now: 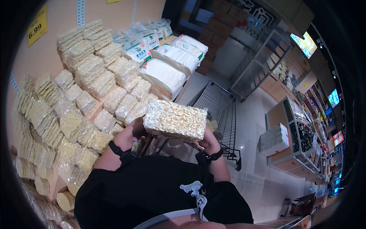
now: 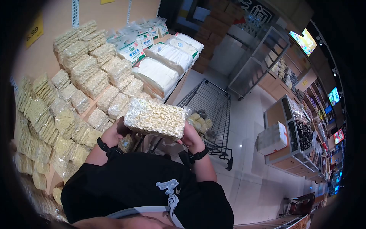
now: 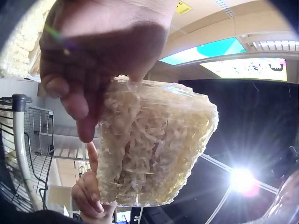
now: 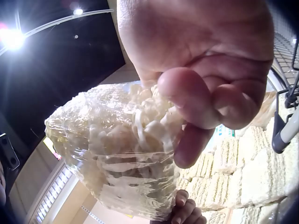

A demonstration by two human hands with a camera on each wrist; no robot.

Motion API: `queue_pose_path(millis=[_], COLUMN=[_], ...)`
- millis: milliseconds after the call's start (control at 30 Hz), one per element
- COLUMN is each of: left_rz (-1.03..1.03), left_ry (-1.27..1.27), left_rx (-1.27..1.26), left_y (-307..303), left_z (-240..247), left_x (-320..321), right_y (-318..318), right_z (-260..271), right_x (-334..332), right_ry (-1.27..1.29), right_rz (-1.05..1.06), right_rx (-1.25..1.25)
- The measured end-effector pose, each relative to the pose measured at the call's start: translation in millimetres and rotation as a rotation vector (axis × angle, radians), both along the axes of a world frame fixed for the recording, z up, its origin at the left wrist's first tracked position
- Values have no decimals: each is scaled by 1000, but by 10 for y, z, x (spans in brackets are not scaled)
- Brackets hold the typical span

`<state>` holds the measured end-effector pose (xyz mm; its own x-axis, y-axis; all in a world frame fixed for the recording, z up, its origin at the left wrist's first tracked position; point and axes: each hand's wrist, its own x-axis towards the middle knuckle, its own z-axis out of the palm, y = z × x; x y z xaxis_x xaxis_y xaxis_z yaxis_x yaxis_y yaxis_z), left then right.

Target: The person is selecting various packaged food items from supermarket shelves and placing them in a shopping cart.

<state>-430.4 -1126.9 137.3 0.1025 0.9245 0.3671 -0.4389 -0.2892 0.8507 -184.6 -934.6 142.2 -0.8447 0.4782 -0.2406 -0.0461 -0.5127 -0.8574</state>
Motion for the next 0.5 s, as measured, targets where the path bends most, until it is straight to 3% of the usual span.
queue_pose_path(millis=[200,267,367,500], left_rz=[-26,178,108,188], left_ry=[-74,-92,-84,-182], left_rx=[-134,-345,-511,-276], left_y=[65,247,341,208], left_z=[27,-138,-212,-128], left_x=[75,135,38,231], right_y=[-9,54,62,39], right_z=[95,33,21,-46], right_x=[-12,12,35,60], right_ry=[-53,-21,-24,-30], right_rz=[-25,33,25,-39], right_rx=[-21,9,-6,-69])
